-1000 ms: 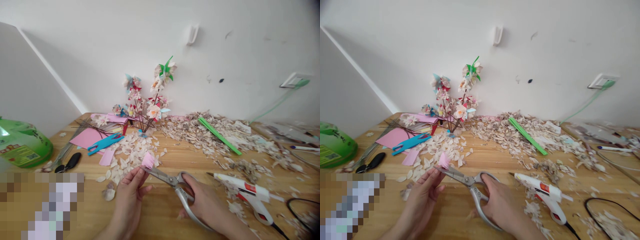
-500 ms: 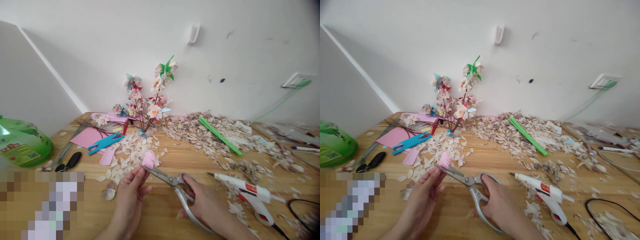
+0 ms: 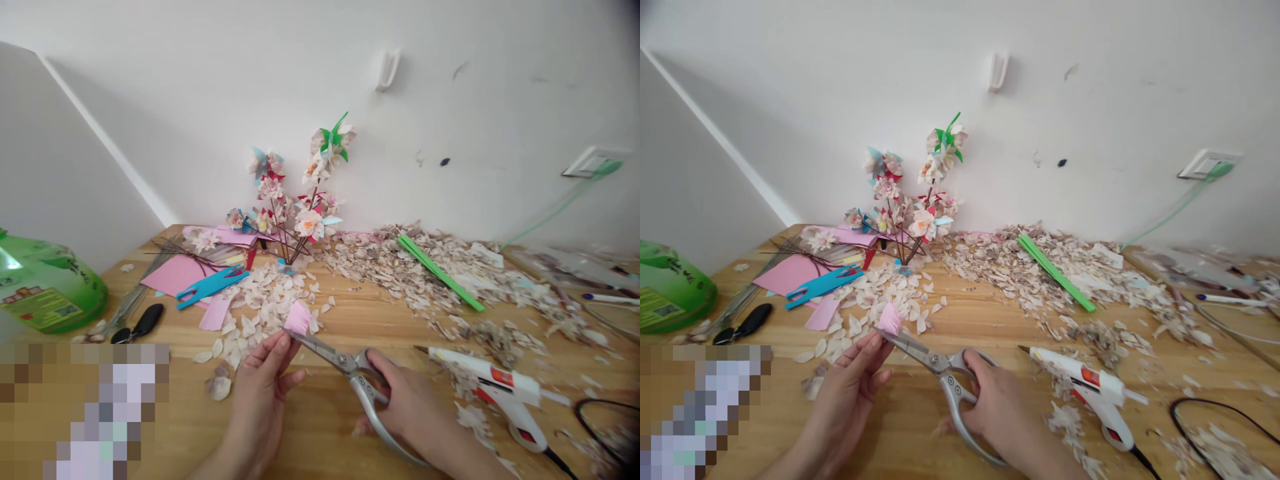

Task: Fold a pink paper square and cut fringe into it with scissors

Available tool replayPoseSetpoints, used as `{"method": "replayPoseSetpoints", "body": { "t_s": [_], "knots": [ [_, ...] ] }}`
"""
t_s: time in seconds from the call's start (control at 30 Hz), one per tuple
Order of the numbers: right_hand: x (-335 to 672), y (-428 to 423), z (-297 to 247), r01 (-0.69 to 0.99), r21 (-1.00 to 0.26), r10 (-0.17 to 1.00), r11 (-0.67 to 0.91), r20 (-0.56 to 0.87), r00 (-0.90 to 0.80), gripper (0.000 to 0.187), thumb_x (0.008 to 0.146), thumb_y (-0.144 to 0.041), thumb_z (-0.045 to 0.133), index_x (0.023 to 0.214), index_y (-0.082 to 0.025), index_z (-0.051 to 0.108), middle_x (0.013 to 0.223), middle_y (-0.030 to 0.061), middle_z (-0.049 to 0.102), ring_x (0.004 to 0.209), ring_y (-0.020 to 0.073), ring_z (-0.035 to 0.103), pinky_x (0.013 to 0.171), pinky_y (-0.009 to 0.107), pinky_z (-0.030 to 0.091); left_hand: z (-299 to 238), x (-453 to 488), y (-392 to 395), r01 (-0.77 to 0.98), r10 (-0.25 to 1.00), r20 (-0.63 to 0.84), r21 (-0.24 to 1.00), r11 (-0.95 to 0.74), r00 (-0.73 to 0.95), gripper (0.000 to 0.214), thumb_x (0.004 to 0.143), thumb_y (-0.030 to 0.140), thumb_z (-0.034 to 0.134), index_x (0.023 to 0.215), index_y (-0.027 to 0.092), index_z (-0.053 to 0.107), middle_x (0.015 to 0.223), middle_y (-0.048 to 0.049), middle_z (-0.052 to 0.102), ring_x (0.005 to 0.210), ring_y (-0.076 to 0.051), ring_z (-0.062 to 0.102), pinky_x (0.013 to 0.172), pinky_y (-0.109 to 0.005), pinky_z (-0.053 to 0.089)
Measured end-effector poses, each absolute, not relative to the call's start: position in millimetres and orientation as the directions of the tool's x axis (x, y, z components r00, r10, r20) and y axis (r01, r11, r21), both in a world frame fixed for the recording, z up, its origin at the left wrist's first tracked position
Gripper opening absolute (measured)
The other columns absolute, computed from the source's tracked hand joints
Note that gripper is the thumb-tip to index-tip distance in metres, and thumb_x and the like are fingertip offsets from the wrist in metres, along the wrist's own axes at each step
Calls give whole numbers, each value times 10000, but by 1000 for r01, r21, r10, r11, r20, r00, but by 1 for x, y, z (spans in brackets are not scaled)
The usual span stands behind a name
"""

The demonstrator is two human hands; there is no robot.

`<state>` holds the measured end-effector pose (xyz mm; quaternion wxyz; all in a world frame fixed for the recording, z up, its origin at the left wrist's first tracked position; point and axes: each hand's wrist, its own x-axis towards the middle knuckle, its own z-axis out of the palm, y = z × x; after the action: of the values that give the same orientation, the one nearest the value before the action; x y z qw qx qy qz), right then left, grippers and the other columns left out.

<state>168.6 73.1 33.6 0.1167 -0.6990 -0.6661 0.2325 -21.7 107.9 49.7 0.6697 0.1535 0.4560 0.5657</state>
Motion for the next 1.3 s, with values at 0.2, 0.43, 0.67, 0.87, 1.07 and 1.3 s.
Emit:
{"method": "replayPoseSetpoints", "body": {
  "t_s": [0.2,0.43,0.67,0.87,1.07,1.3],
  "knots": [
    [169,73,33,870,-487,987,-73,-162,-8,471,482,-446,744,831,-237,507,679,-24,631,579,169,517,497,218,296,51,-22,108,-613,904,-425,724,317,-34,97,705,89,620,740,167,664,895,-47,719,908,-196,650,430,-129,505],
    [170,73,34,876,-475,984,-86,-176,1,470,498,-455,729,858,-249,507,721,-9,646,628,194,554,515,227,314,48,-22,110,-605,905,-424,730,319,-35,83,699,101,630,747,159,666,901,-59,714,896,-196,653,439,-142,512],
    [174,74,35,876,-477,987,-74,-163,-6,569,477,-442,746,958,-243,518,872,30,665,768,243,588,599,251,368,49,-30,125,-614,896,-405,758,220,-179,132,735,54,574,730,155,659,791,-23,703,725,-111,665,487,-140,525],
    [176,80,24,727,-666,985,-167,-78,155,228,703,-396,516,839,-222,462,693,0,615,635,196,573,556,255,394,46,-32,131,-574,910,-357,799,180,-210,77,697,76,622,737,137,648,826,-55,703,785,-150,667,495,-162,529],
    [180,83,22,742,-641,973,-200,-39,228,202,759,-346,436,888,-191,444,733,45,630,651,210,596,596,288,418,42,-31,126,-490,948,-287,851,188,-137,209,576,219,745,741,140,644,837,-71,703,885,-220,649,493,-191,530],
    [179,79,31,870,-455,981,-188,-38,192,132,812,-204,409,912,-148,474,839,122,662,762,229,623,642,280,408,39,-32,126,-435,954,-286,873,219,-93,233,568,250,752,743,146,639,843,-62,685,905,-215,632,512,-210,533]
  ]
}}
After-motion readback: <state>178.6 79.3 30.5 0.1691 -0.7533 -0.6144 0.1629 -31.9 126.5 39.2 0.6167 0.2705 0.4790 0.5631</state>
